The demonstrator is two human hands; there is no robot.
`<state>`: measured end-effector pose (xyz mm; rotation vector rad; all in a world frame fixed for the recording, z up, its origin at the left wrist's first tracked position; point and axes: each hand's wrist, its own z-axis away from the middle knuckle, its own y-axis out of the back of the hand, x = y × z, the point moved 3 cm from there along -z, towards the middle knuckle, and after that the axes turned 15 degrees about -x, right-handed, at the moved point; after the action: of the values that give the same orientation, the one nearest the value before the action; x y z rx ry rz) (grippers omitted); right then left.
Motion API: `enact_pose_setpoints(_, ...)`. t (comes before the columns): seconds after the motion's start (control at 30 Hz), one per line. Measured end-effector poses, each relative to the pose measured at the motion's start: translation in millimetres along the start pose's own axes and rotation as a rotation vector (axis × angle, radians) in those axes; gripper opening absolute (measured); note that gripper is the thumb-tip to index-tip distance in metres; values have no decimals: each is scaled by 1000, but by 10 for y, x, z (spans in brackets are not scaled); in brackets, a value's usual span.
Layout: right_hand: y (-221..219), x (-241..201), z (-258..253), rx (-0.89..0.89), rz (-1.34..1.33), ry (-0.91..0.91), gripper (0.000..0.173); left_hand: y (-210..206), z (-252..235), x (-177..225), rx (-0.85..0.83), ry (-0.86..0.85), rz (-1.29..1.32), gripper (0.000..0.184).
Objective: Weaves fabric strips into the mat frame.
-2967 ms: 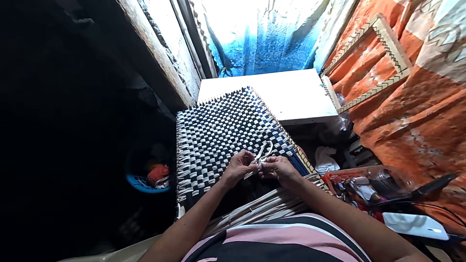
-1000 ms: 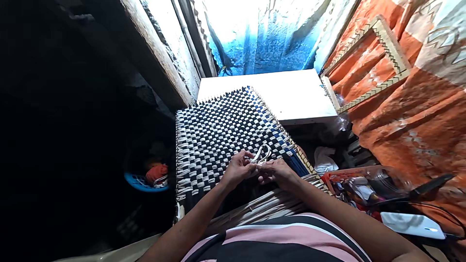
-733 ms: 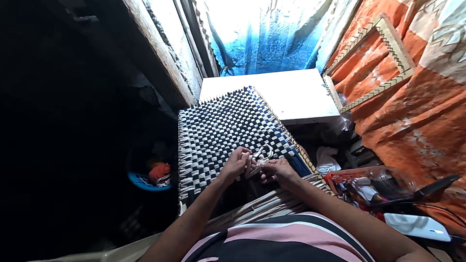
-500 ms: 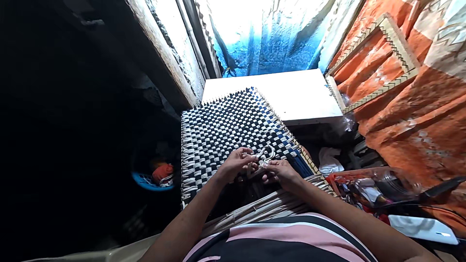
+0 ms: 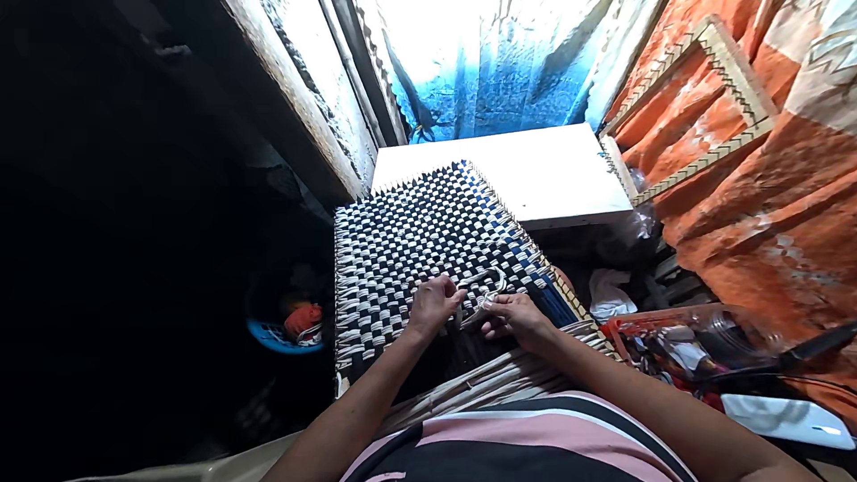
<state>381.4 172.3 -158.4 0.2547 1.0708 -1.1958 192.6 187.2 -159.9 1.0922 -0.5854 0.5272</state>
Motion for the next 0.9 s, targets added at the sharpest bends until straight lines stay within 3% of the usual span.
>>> enact_pose_setpoints(0.13,9,-1,1,-9,3,1,14,-10,-29,18,-33,17,6,24)
enact_pose_setpoints(0.3,2,-13,21,-12,-8,47,11,7,-23,-44,-175,-137,724,13)
enact_pose_setpoints(0.43,-3,-3,8,-23,-8,71,9,-32,46,11,-283,-100,938,12)
enact_pose_setpoints(0.67,14,0,7,-55,-25,132,10,-124,14,-6,-235,-236,619,13)
enact_pose_setpoints(0.9,15,4,5,-64,-30,154,8,-161,19,12,-209,-247,676,13)
